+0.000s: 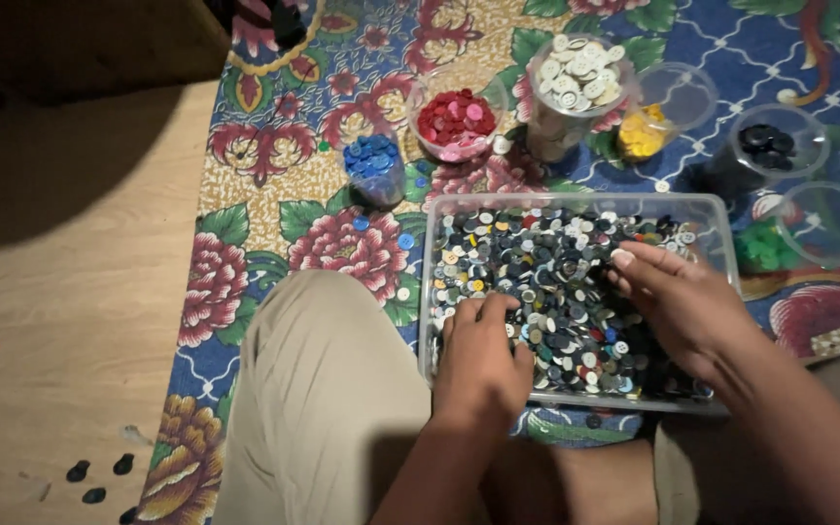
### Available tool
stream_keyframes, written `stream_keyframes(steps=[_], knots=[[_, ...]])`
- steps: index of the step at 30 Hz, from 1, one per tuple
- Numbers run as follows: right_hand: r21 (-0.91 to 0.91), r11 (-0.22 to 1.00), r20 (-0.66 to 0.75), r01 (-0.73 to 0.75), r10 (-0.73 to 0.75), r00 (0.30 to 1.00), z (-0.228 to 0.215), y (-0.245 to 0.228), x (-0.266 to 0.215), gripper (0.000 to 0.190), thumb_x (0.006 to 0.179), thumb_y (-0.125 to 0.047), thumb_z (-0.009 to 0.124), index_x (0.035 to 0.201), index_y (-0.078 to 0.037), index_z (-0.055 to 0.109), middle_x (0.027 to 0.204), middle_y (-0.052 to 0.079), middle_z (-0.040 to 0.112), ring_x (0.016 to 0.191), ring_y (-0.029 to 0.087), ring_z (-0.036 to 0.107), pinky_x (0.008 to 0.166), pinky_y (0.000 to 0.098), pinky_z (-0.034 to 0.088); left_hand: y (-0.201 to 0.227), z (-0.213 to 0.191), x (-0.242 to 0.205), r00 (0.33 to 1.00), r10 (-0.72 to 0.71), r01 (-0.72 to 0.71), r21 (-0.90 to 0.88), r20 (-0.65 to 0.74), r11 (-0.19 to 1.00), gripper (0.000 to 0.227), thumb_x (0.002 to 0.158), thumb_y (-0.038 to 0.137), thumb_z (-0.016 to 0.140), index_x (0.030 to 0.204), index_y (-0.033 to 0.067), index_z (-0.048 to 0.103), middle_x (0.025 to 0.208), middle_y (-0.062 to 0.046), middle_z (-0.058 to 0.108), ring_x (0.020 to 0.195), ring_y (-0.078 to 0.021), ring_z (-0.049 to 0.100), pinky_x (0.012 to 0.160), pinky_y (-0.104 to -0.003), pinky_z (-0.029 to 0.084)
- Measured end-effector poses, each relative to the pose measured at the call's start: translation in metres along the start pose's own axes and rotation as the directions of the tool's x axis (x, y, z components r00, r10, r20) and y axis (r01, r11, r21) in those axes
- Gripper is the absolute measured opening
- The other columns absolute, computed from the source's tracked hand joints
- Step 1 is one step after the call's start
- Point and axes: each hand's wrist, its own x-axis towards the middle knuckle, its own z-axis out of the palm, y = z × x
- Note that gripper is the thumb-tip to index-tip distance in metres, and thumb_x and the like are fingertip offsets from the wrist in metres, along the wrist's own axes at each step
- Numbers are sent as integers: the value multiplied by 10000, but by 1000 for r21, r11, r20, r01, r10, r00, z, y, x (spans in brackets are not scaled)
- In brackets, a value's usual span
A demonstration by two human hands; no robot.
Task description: Sorting a large variety of buttons from a main container into several smaller containers based on their characteristics.
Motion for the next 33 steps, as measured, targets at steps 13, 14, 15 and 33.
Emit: stream_keyframes(steps=[13,14,15,33], knots=[[655,739,274,-156,-40,961,-29,-8,-17,313,954,-114,572,1252,-37,632,1103,128,678,884,122,688,744,175,585,17,22,-1,999,8,-10,51,40,999,548,824,88,664,1356,173,562,1378,-115,478,1254,-349,485,1059,-488,433],[695,705,253,-145,-51,966,-27,-8,-19,309,948,-133,532,1226,-25,611,1079,111,667,914,145,682,767,201,589,17,24,-2,999,31,-34,73,43,997,544,815,95,666,1347,154,569,1408,-143,449,1265,-383,468,1037,-515,441],[731,670,233,-133,-61,971,-25,-10,-20,309,942,-151,493,1200,-12,590,1054,94,656,944,167,677,791,226,594,18,26,-3,998,53,-57,93,45,994,541,806,101,668,1339,136,577,1439,-171,420,1276,-417,452,1015,-542,450],[668,692,192,-272,192,962,-3,19,-13,290,1039,-203,511,1234,-33,642,1020,136,716,780,152,700,671,187,601,25,19,-5,992,-18,-6,187,126,982,539,848,28,687,1332,231,566,1513,-99,355,1376,-333,409,1054,-536,437]])
